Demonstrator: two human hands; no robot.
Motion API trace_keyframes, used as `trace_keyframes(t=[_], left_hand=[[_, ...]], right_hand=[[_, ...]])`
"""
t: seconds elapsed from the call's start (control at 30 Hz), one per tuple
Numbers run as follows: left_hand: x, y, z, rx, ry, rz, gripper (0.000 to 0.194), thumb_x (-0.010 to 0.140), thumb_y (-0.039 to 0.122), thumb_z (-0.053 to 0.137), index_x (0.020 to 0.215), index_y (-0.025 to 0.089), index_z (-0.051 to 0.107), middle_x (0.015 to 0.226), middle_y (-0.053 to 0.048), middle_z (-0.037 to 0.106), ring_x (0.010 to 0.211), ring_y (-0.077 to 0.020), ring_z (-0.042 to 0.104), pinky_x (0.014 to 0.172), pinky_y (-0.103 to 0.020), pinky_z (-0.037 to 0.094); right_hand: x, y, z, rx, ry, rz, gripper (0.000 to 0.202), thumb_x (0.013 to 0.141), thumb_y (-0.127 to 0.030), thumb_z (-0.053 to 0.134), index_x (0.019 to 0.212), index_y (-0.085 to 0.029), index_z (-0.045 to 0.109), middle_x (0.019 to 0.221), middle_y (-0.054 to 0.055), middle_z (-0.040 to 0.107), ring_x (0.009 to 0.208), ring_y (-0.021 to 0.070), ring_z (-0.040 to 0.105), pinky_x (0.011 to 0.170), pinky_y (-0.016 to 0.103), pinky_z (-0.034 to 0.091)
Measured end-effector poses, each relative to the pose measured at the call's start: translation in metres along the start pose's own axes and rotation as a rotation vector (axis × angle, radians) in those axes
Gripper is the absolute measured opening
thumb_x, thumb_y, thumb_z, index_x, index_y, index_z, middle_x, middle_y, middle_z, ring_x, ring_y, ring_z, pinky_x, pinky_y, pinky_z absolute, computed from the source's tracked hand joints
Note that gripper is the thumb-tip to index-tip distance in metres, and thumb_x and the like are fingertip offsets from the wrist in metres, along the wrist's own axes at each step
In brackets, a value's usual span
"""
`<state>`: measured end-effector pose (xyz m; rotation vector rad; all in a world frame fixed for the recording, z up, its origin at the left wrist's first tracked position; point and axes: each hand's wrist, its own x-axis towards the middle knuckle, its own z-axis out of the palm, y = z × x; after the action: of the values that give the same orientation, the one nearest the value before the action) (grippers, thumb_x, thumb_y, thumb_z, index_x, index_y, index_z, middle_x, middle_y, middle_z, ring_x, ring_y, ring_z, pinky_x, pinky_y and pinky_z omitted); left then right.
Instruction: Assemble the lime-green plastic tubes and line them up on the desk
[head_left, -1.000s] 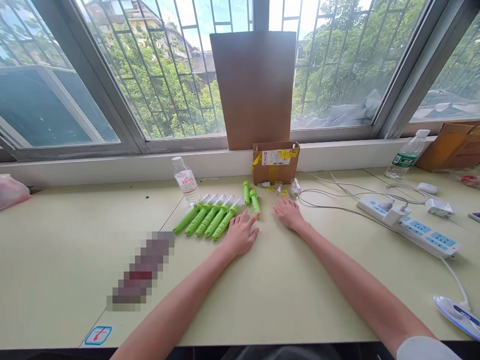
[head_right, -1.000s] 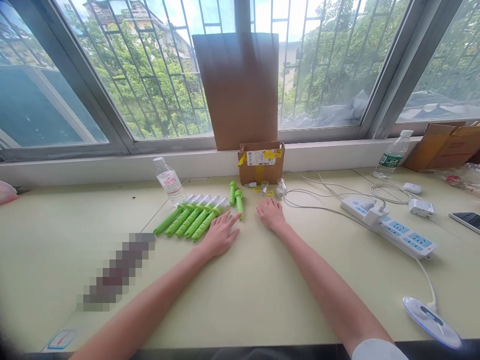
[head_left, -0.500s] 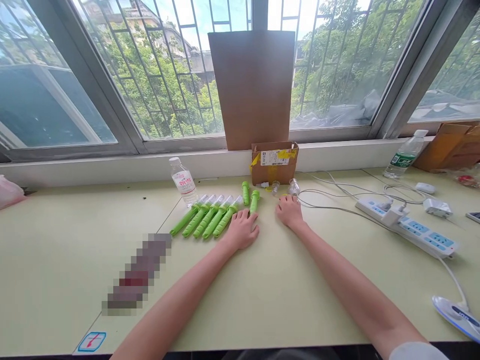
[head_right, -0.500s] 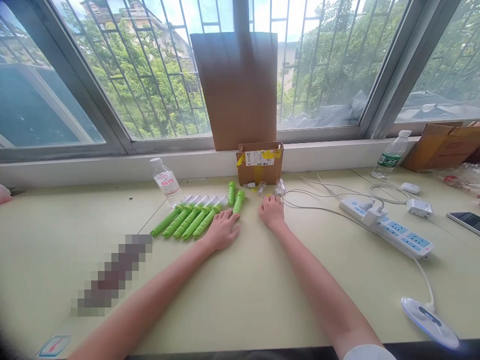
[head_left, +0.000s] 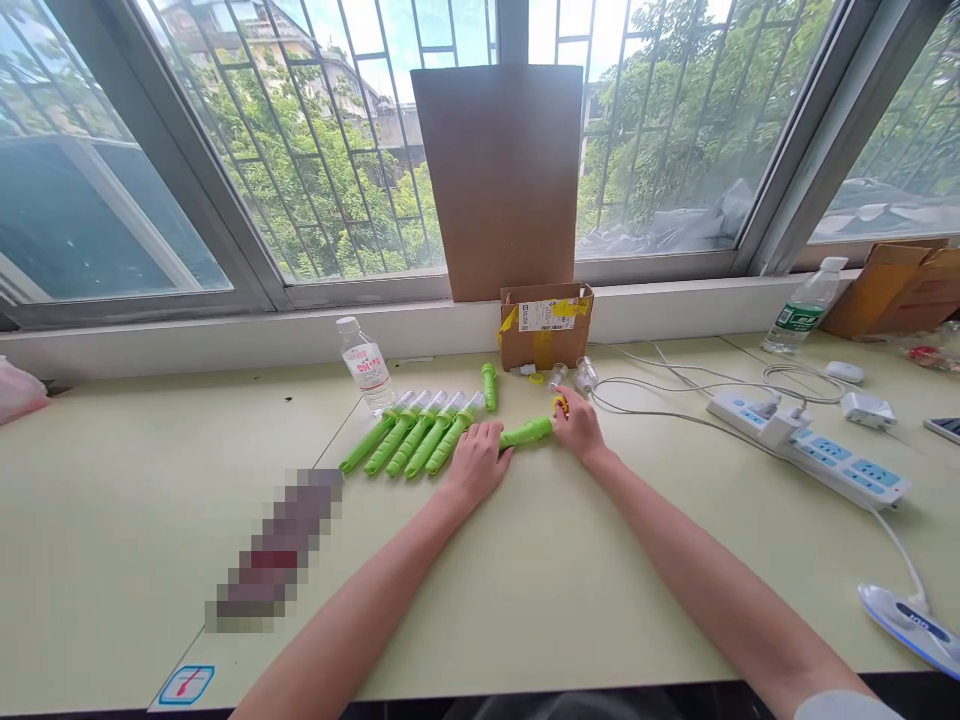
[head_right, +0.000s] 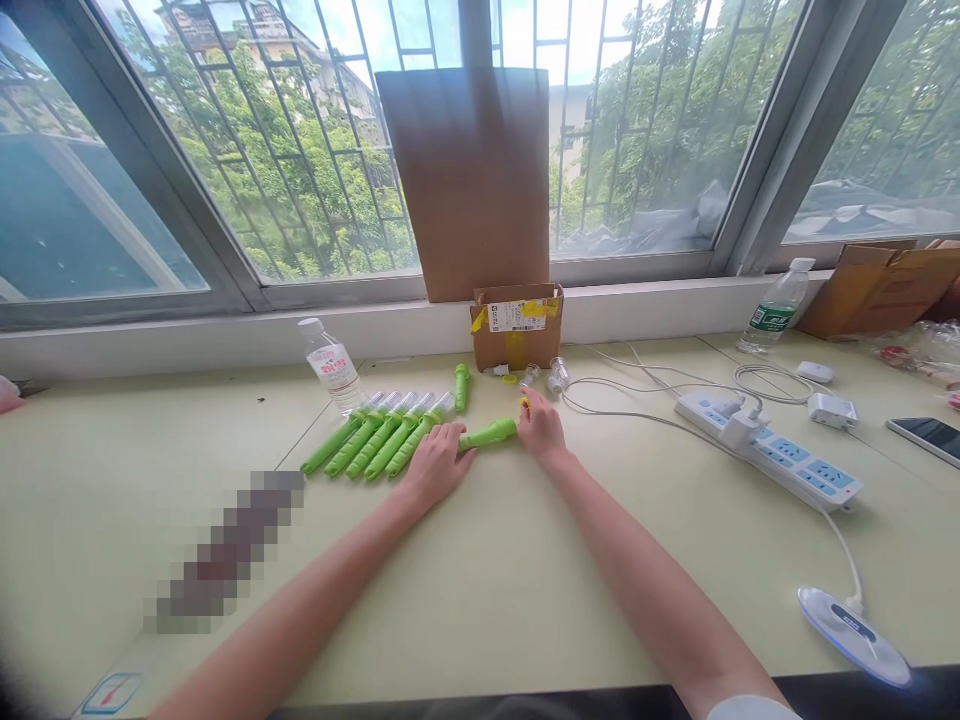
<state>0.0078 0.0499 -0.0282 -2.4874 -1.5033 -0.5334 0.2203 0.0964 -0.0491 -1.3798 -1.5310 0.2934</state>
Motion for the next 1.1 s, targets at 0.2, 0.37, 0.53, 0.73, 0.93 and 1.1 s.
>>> trace_keyframes(t=[0.2,0.37,0.53,0.73,0.93,1.1], left_hand=[[0.000,-0.002,0.004,0.001,-0.023,0.020,0.027,0.090,0.024,0.043,0.114,0.016,0.049,0.102,-0.009,0.058,0.094,-0.0249,0.051,0.081,-0.036,0.040],[0.001,-0.004,0.005,-0.056,-0.041,0.032,0.028,0.090,0.023,0.041,0.117,0.018,0.048,0.107,-0.010,0.057,0.098,-0.0252,0.050,0.084,-0.038,0.040],[0.001,-0.005,0.002,-0.164,-0.053,0.077,0.027,0.085,0.013,0.040,0.112,0.017,0.047,0.106,-0.009,0.057,0.098,-0.0230,0.050,0.085,-0.036,0.041],[0.001,-0.004,0.001,-0.132,-0.028,0.018,0.036,0.075,0.010,0.044,0.110,0.016,0.046,0.104,-0.010,0.056,0.097,-0.0241,0.050,0.085,-0.036,0.040],[0.000,-0.004,-0.001,-0.067,-0.047,0.016,0.033,0.079,0.014,0.043,0.112,0.018,0.047,0.106,-0.009,0.056,0.096,-0.0244,0.050,0.084,-0.036,0.038],[0.000,-0.003,0.000,-0.032,-0.044,0.008,0.027,0.084,0.020,0.043,0.110,0.018,0.048,0.104,-0.009,0.055,0.095,-0.0242,0.050,0.082,-0.036,0.038]], right_hand=[[0.005,0.009,-0.006,0.338,-0.054,0.287,0.022,0.071,-0.011,0.045,0.087,-0.016,0.059,0.084,0.006,0.063,0.060,0.0146,0.066,0.056,0.028,0.056],[0.005,0.011,-0.004,0.402,-0.169,0.281,0.019,0.069,-0.015,0.053,0.088,-0.018,0.056,0.076,0.004,0.067,0.062,0.0148,0.067,0.059,0.028,0.057],[0.005,0.010,-0.001,0.336,-0.227,0.223,0.029,0.065,-0.018,0.061,0.093,-0.019,0.057,0.081,0.003,0.069,0.068,0.0152,0.065,0.061,0.027,0.054],[0.001,0.002,-0.002,0.224,-0.227,0.149,0.030,0.062,-0.015,0.058,0.091,-0.019,0.063,0.085,0.002,0.066,0.064,0.0118,0.059,0.062,0.027,0.050],[0.000,-0.002,-0.001,0.200,-0.237,0.115,0.011,0.063,-0.020,0.058,0.070,-0.018,0.067,0.066,0.000,0.064,0.060,0.0134,0.056,0.058,0.026,0.046],[0.001,0.000,-0.002,0.248,-0.262,0.126,0.017,0.067,-0.030,0.060,0.071,-0.017,0.070,0.067,0.003,0.068,0.062,0.0151,0.060,0.057,0.026,0.047]])
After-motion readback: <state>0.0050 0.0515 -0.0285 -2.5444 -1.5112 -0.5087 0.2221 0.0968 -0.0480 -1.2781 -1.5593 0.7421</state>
